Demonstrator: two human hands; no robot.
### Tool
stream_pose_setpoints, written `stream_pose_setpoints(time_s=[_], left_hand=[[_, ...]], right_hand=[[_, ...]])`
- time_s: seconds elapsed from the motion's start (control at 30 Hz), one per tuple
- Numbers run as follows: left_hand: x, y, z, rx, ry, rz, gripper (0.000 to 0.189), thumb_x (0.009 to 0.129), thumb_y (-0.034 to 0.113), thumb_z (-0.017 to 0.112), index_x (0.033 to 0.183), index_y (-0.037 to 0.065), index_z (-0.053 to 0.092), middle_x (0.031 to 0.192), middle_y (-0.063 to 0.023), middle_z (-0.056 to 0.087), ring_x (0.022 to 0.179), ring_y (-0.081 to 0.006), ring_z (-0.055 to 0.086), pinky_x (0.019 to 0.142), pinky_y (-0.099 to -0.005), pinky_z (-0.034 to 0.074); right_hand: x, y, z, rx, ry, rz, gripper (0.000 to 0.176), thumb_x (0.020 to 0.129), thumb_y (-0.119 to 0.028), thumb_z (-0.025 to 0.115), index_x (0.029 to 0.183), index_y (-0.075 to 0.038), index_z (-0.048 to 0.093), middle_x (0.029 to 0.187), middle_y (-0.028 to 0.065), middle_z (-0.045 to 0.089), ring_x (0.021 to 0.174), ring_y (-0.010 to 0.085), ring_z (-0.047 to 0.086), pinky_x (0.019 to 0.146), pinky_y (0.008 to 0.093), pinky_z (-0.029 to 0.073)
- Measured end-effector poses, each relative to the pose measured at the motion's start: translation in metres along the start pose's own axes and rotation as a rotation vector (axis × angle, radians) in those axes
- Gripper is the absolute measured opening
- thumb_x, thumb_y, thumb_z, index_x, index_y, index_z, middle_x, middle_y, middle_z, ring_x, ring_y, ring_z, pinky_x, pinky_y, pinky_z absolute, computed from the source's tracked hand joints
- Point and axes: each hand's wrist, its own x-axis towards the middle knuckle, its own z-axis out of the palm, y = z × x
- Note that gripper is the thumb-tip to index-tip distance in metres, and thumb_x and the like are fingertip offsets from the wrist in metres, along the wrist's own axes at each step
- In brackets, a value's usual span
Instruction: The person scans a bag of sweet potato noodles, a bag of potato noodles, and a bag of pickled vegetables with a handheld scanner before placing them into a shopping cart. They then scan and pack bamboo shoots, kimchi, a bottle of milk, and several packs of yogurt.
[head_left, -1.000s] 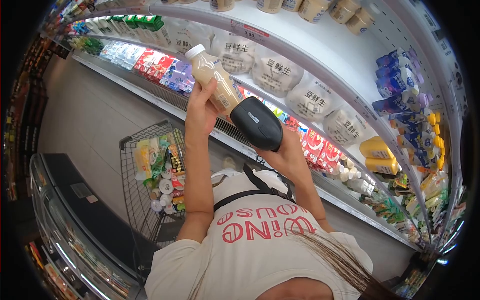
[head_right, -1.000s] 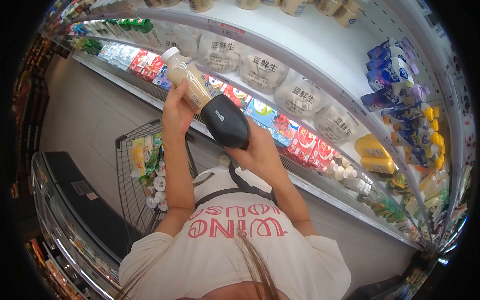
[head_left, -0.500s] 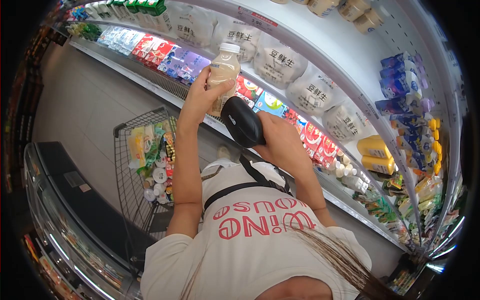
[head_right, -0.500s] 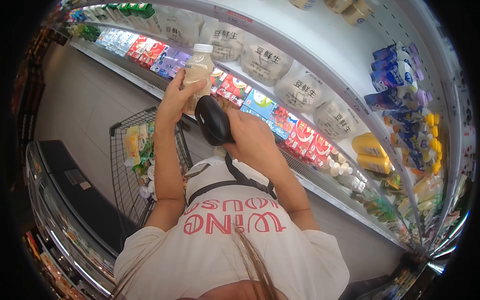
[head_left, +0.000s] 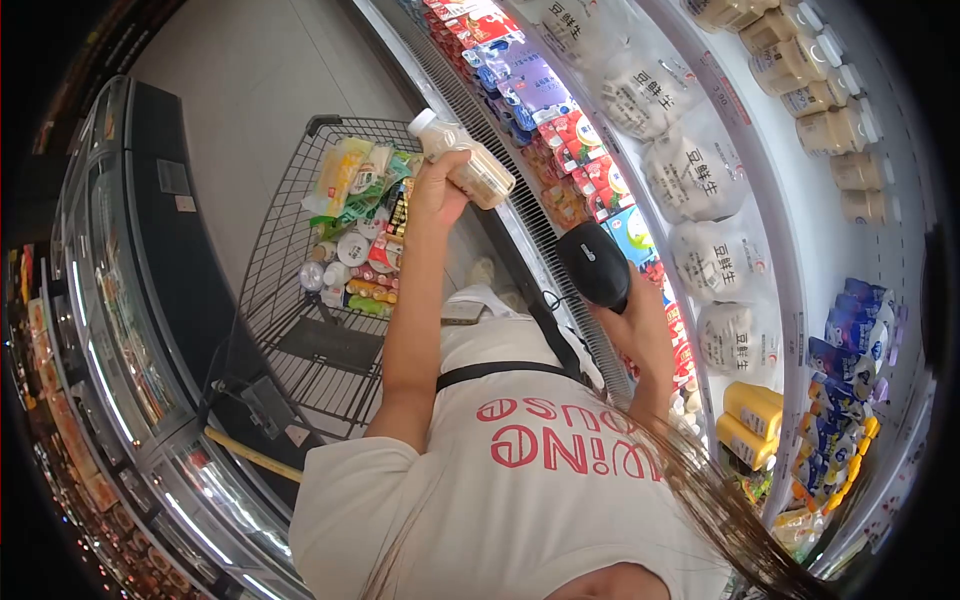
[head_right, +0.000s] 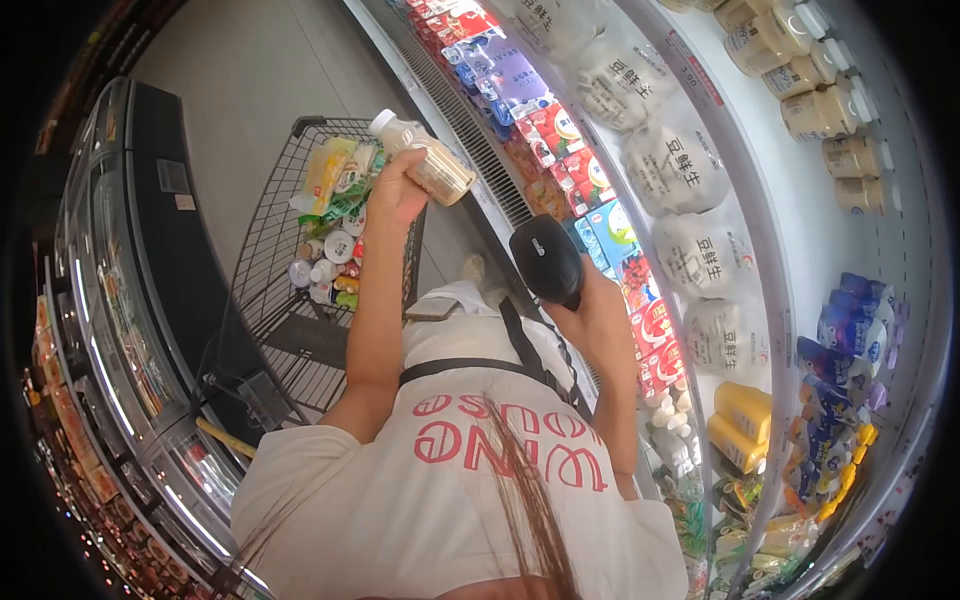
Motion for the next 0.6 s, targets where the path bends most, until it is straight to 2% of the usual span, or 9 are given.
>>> stream_pose_setpoints(time_s=[0.03,0.07,0.1,0.17,0.27,0.3,0.4,0.53,0.6], left_hand=[[-0.001,0.01,-0.025,-0.022,0.082,0.067,0.049,0.079,0.0,0.066,0.123,0.008,0.049,0.112,-0.008,0.058,0.104,-0.0254,0.059,0.091,-0.051,0.049],[0.021,0.012,-0.088,-0.087,0.156,0.146,0.05,0.078,-0.001,0.066,0.124,0.009,0.048,0.113,-0.0104,0.058,0.105,-0.0285,0.059,0.088,-0.0557,0.049],[0.011,0.024,-0.104,-0.116,0.21,0.205,0.058,0.077,-0.001,0.067,0.129,0.01,0.043,0.116,-0.0135,0.057,0.109,-0.033,0.058,0.086,-0.0623,0.049],[0.01,0.041,-0.15,-0.107,0.464,0.296,0.067,0.076,-0.003,0.067,0.134,0.011,0.036,0.121,-0.0152,0.053,0.11,-0.0365,0.056,0.084,-0.0675,0.048],[0.035,0.035,-0.217,-0.072,0.802,0.401,0.078,0.075,-0.004,0.068,0.139,0.012,0.026,0.129,-0.0159,0.048,0.113,-0.04,0.054,0.084,-0.073,0.045],[0.042,0.038,-0.22,-0.056,0.906,0.433,0.082,0.075,-0.004,0.069,0.14,0.013,0.023,0.131,-0.0158,0.046,0.114,-0.0408,0.053,0.084,-0.0745,0.044],[0.066,0.029,-0.199,-0.148,0.994,0.42,0.084,0.075,-0.005,0.07,0.14,0.014,0.021,0.135,-0.0148,0.043,0.117,-0.0407,0.051,0.086,-0.0746,0.043],[0.151,0.0,-0.285,-0.389,0.719,0.174,0.083,0.071,0.004,0.078,0.133,0.011,0.023,0.136,-0.0151,0.042,0.118,-0.0394,0.051,0.092,-0.0696,0.044],[0.178,-0.016,-0.266,-0.442,0.882,0.224,0.08,0.068,0.008,0.08,0.123,0.008,0.021,0.128,-0.0196,0.047,0.113,-0.0398,0.055,0.09,-0.0652,0.048]], right_hand=[[-0.001,0.002,0.003,-0.026,-0.048,0.018,0.038,0.071,-0.008,0.073,0.105,0.0,0.058,0.081,0.0203,0.065,0.075,0.0348,0.065,0.069,0.0373,0.049],[-0.001,0.003,0.007,-0.049,-0.093,0.034,0.038,0.071,-0.008,0.073,0.105,0.0,0.058,0.081,0.0205,0.065,0.075,0.0349,0.065,0.069,0.0374,0.049],[-0.001,0.003,0.011,-0.035,-0.129,0.065,0.038,0.071,-0.008,0.073,0.105,0.0,0.057,0.082,0.0215,0.065,0.078,0.0362,0.065,0.071,0.0385,0.049],[0.0,0.003,0.02,0.011,-0.167,0.094,0.037,0.072,-0.009,0.073,0.105,0.0,0.057,0.083,0.0219,0.065,0.079,0.037,0.065,0.072,0.0393,0.049],[0.005,0.003,0.032,0.021,-0.205,0.11,0.037,0.073,-0.011,0.073,0.104,0.0,0.058,0.087,0.023,0.065,0.084,0.0398,0.064,0.075,0.041,0.049],[0.007,0.005,0.038,0.011,-0.209,0.109,0.037,0.073,-0.011,0.073,0.104,0.0,0.058,0.088,0.0233,0.065,0.085,0.0403,0.064,0.075,0.0411,0.048],[0.015,0.008,0.051,-0.026,-0.224,0.117,0.036,0.073,-0.013,0.073,0.102,0.001,0.058,0.091,0.0243,0.065,0.088,0.0414,0.063,0.077,0.0418,0.048],[0.019,0.007,0.057,-0.097,-0.265,0.151,0.036,0.073,-0.014,0.073,0.102,0.002,0.058,0.091,0.0251,0.065,0.089,0.0419,0.062,0.077,0.0423,0.048],[0.02,0.014,0.06,-0.094,-0.264,0.215,0.039,0.073,-0.014,0.074,0.104,0.002,0.058,0.091,0.0247,0.065,0.089,0.0416,0.063,0.078,0.0422,0.048]])
